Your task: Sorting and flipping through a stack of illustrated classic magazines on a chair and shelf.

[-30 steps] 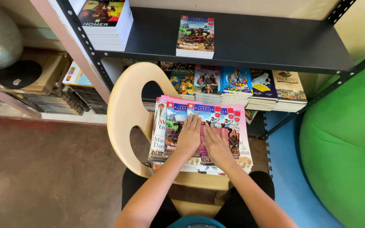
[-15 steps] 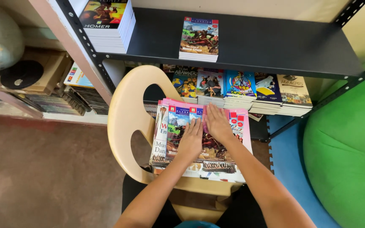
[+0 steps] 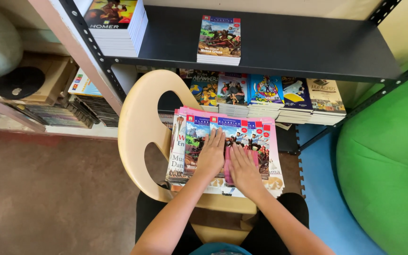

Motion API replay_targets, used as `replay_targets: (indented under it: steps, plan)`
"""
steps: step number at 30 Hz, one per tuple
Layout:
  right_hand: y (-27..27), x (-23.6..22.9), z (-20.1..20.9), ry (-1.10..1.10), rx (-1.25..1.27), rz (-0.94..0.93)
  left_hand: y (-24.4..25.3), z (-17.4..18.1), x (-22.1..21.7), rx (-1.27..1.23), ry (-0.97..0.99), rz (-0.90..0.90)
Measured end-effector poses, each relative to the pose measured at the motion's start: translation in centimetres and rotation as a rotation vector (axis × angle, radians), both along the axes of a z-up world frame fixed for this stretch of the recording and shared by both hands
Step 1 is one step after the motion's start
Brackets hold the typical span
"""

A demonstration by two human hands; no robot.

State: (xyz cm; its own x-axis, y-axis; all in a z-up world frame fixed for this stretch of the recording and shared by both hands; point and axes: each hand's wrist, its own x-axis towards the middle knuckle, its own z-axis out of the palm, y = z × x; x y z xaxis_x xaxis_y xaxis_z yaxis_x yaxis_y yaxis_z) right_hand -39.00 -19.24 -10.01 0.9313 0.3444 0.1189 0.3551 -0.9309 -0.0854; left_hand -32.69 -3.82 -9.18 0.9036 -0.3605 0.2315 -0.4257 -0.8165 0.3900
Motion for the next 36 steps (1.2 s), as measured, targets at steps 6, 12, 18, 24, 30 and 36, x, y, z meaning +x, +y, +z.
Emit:
replay_targets:
  steps: [6, 12, 18, 24, 30, 36]
  plan:
    - [-0.4, 0.5, 0.9, 0.015, -0.038, 0.04, 0.1, -0.6, 0.1, 0.028, -0.077, -0.026]
    - [-1.2, 9.2, -0.6, -0.053, 0.022, 0.019, 0.1, -0.3, -0.2, 0.019, -0.064, -0.029]
    - [-0.7, 14.0, -2.9, -0.143, 0.064, -0.096, 0.1, -0.5, 0.0, 0.011, -0.077, -0.006]
    - [-0.2, 9.9, -2.1, -0.158, 0.074, -0.11, 0.1, -0.3, -0.2, -0.005, -0.086, 0.012]
    - [0.5, 1.1, -0.7, -0.031, -0.001, -0.097, 0.1, 0.4, -0.1, -0.017, -0.002, 0.012]
    - [-0.3, 0.2, -0.3, -0.115, -0.011, 0.008, 0.1, 0.4, -0.3, -0.011, -0.033, 0.003]
